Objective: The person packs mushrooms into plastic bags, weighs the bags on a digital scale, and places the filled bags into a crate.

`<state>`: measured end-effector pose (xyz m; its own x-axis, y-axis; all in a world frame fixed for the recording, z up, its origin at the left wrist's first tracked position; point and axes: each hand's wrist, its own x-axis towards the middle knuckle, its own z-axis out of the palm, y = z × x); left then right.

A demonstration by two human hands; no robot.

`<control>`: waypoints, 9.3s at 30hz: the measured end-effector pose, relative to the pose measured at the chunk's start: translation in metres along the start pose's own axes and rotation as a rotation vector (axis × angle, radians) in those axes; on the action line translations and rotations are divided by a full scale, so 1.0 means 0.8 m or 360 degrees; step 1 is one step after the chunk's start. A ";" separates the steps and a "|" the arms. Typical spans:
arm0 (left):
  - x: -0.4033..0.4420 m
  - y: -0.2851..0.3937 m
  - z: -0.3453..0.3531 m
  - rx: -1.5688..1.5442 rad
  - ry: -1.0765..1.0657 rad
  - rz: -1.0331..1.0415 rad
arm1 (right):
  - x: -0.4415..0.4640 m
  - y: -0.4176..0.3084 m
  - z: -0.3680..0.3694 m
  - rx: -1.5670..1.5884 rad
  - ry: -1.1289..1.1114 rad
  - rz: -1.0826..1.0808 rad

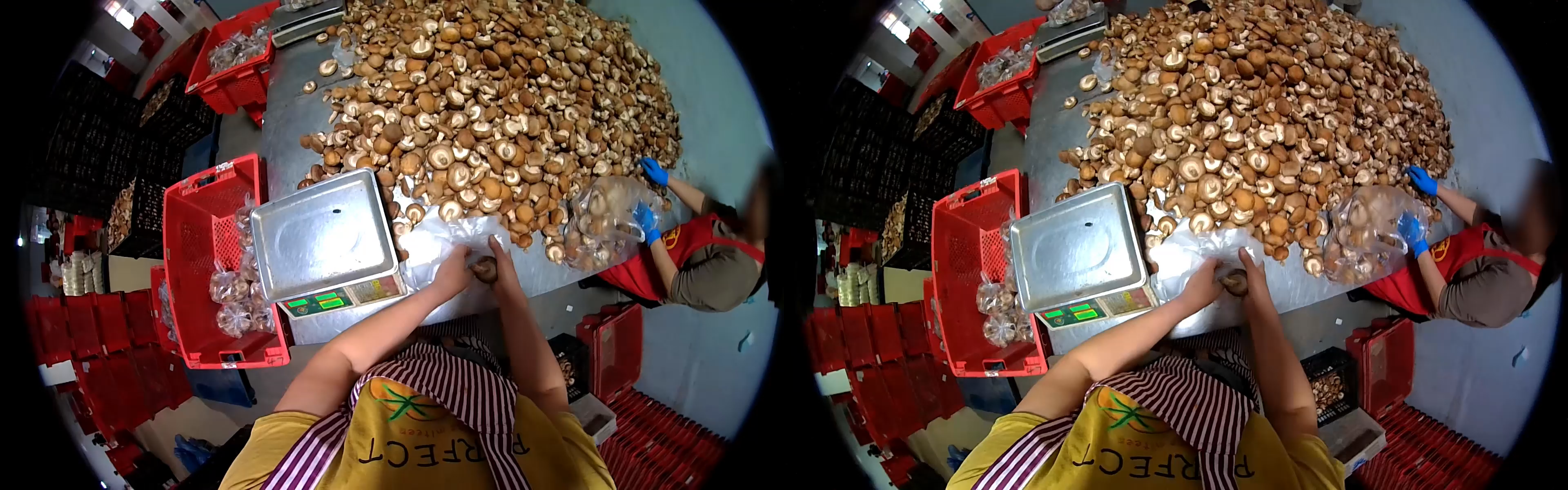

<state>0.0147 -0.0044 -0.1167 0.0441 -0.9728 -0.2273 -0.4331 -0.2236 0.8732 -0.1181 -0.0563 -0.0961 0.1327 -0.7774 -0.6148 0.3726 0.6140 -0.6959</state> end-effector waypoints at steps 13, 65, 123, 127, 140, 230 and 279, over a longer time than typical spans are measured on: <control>0.183 0.032 -0.048 0.0194 0.0220 -0.0095 | 0.184 -0.095 0.071 0.0060 -0.0390 -0.0067; -0.098 -0.013 -0.024 -0.0129 0.0264 -0.0316 | -0.013 -0.012 0.020 -0.2265 -0.0518 -0.1542; -0.159 0.023 -0.107 0.0506 0.0305 0.0534 | -0.034 0.028 0.080 -0.2331 -0.0294 -0.1999; -0.200 0.014 -0.112 0.0338 0.0213 0.0304 | -0.065 0.061 0.086 -0.1999 -0.0453 -0.1372; -0.173 0.014 -0.113 0.0068 0.0349 0.0096 | -0.021 0.055 0.052 -0.1721 -0.0510 -0.1248; -0.056 0.128 0.024 0.0389 0.0075 0.0056 | -0.139 -0.184 -0.239 -0.1383 0.0095 -0.0759; 0.194 0.128 0.012 -0.1671 -0.0098 -0.0854 | 0.155 -0.266 -0.162 -0.0995 -0.0181 -0.0049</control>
<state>-0.0315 -0.1776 -0.0666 -0.0608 -0.7411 -0.6686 0.5817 -0.5707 0.5797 -0.2998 -0.2658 -0.0721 0.2401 -0.7846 -0.5716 -0.2245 0.5280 -0.8190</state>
